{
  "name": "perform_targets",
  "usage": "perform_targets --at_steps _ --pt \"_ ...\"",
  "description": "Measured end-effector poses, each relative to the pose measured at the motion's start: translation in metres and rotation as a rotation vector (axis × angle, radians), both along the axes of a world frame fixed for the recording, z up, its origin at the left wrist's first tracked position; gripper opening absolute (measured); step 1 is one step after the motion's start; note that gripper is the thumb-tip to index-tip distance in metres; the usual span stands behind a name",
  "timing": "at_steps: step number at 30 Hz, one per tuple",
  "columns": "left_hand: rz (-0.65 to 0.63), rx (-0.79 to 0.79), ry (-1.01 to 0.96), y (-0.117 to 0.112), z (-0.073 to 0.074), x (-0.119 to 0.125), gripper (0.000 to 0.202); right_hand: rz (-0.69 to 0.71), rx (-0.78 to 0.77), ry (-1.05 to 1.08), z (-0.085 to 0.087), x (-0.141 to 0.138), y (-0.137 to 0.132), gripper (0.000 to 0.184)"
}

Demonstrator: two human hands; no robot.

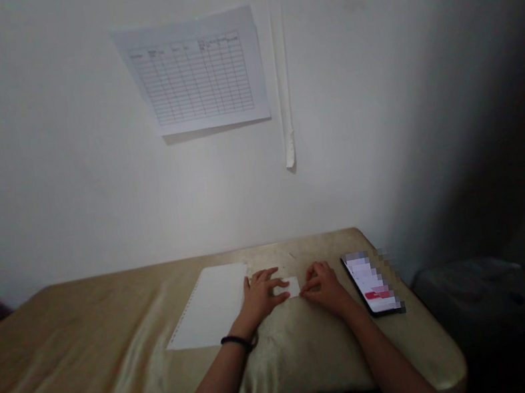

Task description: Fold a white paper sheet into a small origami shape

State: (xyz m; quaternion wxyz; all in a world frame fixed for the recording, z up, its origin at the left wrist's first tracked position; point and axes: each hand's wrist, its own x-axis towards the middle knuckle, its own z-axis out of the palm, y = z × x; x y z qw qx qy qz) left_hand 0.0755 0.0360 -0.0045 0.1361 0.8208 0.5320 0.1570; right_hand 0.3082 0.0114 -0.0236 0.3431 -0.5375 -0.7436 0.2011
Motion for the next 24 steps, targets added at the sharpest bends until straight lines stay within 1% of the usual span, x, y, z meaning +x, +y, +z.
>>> perform_targets --at_steps 5,11,15,20,24 --pt "-0.008 0.012 -0.015 0.0013 -0.0037 -0.0009 0.030 0.002 -0.002 -0.008 0.0041 -0.0016 -0.0030 0.008" --pt "-0.007 0.015 0.002 0.0025 -0.0061 -0.0010 0.030 -0.018 0.026 0.030 0.0036 -0.0023 -0.0034 0.009" --pt "-0.004 0.008 0.001 0.0013 -0.0037 -0.0002 0.030 -0.024 0.025 -0.002 0.0020 -0.0028 -0.0017 0.008" --pt "0.003 -0.008 0.006 -0.0009 0.0011 0.0007 0.030 -0.096 0.035 -0.080 0.0032 -0.0039 0.0025 0.005" --pt "0.000 -0.009 0.004 -0.0015 0.0033 0.0007 0.029 -0.145 0.040 -0.142 0.0060 -0.0067 0.0044 0.007"
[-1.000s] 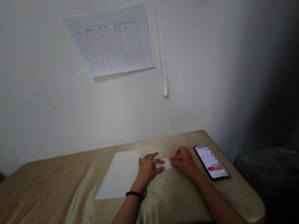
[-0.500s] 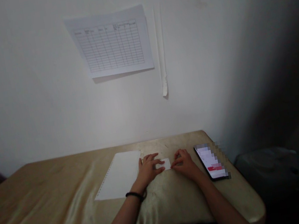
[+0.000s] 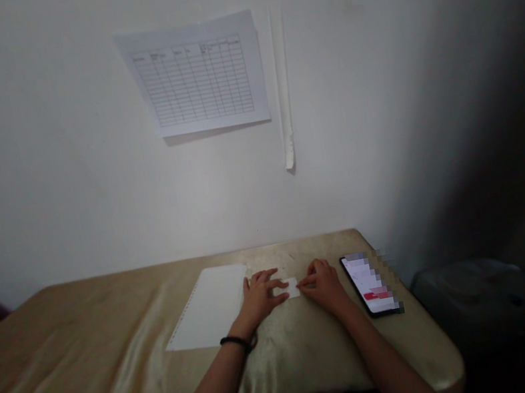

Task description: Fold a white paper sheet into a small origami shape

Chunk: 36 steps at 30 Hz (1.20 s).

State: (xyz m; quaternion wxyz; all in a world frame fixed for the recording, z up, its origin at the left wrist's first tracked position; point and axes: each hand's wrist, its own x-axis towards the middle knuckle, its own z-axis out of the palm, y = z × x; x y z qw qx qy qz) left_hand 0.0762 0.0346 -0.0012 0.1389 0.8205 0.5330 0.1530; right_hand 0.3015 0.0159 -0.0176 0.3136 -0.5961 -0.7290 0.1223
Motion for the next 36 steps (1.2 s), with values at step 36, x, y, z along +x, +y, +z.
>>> perform_targets --at_steps 36 --pt "0.004 0.080 -0.074 -0.004 -0.002 0.003 0.028 0.029 0.035 -0.022 0.004 -0.010 -0.009 0.025"
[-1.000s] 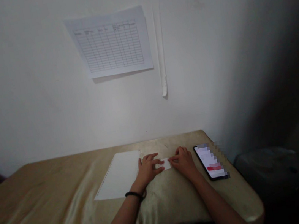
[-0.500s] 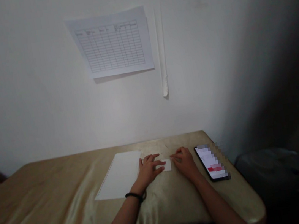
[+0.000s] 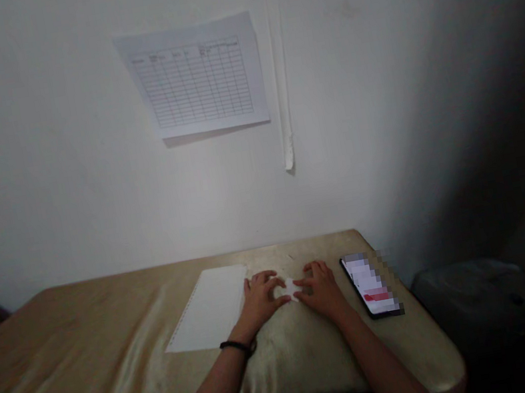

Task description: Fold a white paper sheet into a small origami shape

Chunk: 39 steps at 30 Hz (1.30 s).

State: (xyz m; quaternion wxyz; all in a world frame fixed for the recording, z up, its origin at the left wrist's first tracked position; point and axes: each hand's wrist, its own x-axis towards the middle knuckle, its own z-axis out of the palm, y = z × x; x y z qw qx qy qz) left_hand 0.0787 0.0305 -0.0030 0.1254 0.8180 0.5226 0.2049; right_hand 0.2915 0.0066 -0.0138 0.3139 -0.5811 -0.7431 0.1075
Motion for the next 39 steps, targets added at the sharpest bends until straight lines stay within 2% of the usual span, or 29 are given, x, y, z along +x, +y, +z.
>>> perform_targets --at_steps 7,13,20,28,33,39 --pt "0.032 -0.008 -0.039 0.003 -0.002 0.001 0.021 0.158 0.036 0.061 -0.007 0.006 0.003 0.029" --pt "-0.015 -0.003 -0.013 0.000 0.001 0.002 0.008 0.186 0.028 0.095 -0.011 0.008 0.006 0.037" --pt "-0.040 -0.043 0.006 -0.005 0.005 0.002 0.032 0.209 0.014 0.145 -0.015 0.009 0.007 0.030" --pt "0.017 -0.017 0.012 0.002 0.000 0.000 0.018 0.168 0.112 0.109 -0.015 0.009 0.008 0.027" --pt "0.094 0.001 0.004 0.002 -0.001 0.000 0.020 0.184 0.119 0.102 -0.013 0.009 0.006 0.022" --pt "0.089 -0.007 0.015 -0.002 0.001 0.003 0.027 0.224 0.078 0.125 -0.006 0.007 0.003 0.019"
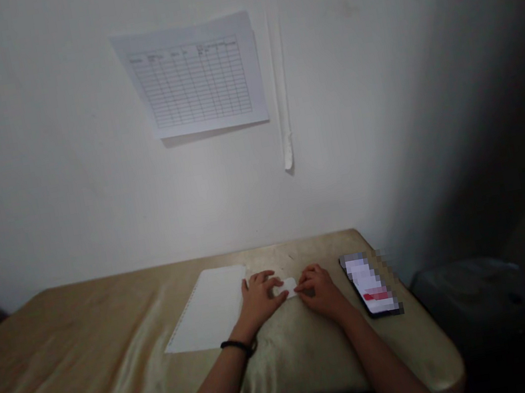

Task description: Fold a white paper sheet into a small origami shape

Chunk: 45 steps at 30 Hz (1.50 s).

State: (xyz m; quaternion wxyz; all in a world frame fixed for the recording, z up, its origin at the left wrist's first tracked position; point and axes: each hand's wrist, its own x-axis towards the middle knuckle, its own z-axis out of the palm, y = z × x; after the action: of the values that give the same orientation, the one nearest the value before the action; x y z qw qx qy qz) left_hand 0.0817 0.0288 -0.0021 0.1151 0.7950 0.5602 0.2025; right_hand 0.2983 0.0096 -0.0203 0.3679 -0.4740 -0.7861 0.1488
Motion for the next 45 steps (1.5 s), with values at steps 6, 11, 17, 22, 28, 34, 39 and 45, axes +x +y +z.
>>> perform_targets --at_steps 6,11,17,22,28,34,39,45 --pt "0.002 -0.024 0.028 0.000 0.003 0.000 0.034 -0.094 -0.019 0.037 0.001 0.004 0.001 0.010" --pt "-0.006 -0.033 0.048 -0.001 0.004 0.000 0.035 -0.097 -0.068 0.020 0.000 0.007 0.000 0.009" --pt "-0.010 -0.020 0.047 0.000 0.002 0.000 0.035 -0.118 -0.079 -0.034 0.000 0.006 -0.001 0.008" --pt "-0.021 -0.024 0.051 0.000 0.003 0.000 0.034 -0.163 -0.062 -0.098 0.001 0.004 0.002 0.007" --pt "-0.024 -0.020 0.050 0.000 0.005 0.001 0.032 -0.265 -0.036 -0.170 0.002 -0.002 0.007 0.009" --pt "-0.021 -0.029 0.052 0.000 0.004 0.001 0.032 -0.320 -0.014 -0.186 -0.003 -0.006 0.009 0.014" --pt "-0.021 -0.041 0.051 0.000 0.002 0.000 0.035 -0.312 -0.023 -0.054 -0.011 0.000 0.011 0.015" --pt "-0.013 -0.036 0.044 0.001 0.000 -0.001 0.035 -0.195 -0.092 0.054 -0.012 0.008 0.009 0.004"
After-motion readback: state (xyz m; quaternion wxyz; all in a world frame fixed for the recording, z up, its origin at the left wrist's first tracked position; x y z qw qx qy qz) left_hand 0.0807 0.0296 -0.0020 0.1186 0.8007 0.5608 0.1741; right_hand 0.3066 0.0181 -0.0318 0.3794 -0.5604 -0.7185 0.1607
